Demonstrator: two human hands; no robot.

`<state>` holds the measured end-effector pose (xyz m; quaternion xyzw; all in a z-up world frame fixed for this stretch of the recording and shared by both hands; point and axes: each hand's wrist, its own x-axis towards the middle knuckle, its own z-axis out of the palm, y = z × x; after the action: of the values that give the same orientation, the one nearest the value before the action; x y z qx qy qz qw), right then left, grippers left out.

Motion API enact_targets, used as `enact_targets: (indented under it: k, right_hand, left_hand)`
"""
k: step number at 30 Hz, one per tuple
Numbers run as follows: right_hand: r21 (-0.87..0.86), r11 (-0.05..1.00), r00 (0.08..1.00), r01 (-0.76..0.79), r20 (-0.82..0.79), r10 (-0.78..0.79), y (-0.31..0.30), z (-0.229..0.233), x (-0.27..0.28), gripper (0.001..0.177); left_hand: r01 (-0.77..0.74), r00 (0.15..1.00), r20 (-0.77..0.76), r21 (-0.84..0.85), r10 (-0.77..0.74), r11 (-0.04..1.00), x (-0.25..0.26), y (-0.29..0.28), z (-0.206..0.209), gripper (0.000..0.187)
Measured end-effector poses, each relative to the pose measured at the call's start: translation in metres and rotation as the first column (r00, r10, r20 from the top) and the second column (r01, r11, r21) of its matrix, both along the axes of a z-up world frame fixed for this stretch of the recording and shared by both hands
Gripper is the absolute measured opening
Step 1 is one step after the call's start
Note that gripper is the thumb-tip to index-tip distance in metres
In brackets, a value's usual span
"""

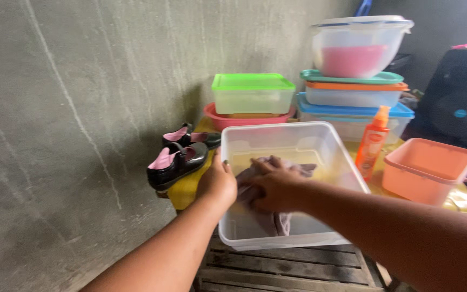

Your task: The person wipes the exterior of several plastic food storage containers and their lids using a cloth and a spray bottle. They handle a green-lidded container, a pink-lidded container, and a clear container, wiping each one individually on a yellow table.

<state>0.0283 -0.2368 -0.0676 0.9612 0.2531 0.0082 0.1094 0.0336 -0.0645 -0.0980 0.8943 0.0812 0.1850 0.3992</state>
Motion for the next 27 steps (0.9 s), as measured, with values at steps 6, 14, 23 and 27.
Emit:
enact_targets:
  k: [6, 14, 23, 27]
  right_hand:
    - [0.111, 0.982, 0.959, 0.155, 0.222, -0.176, -0.015, -0.002, 0.048, 0.064]
    - [0.238, 0.971, 0.964, 0.027, 0.252, -0.088, 0.03, -0.013, 0.022, 0.051]
    - [0.198, 0.971, 0.981, 0.137, 0.107, -0.16, 0.064, 0.028, 0.01, 0.047]
    - [0.151, 0.973, 0.979, 0.174, 0.079, -0.188, 0.047, 0.03, 0.022, 0.044]
  left_hand:
    - [0.044, 0.998, 0.051, -0.024, -0.043, 0.999, -0.024, 0.001, 0.007, 0.051]
    - [0.025, 0.999, 0.042, -0.097, -0.021, 0.995, -0.03, -0.003, 0.01, 0.053]
    - [0.031, 0.995, 0.102, -0.085, -0.022, 0.996, -0.033, -0.005, 0.007, 0.052]
    - [0.051, 0.995, 0.087, -0.086, -0.043, 0.995, -0.031, -0.007, 0.006, 0.05]
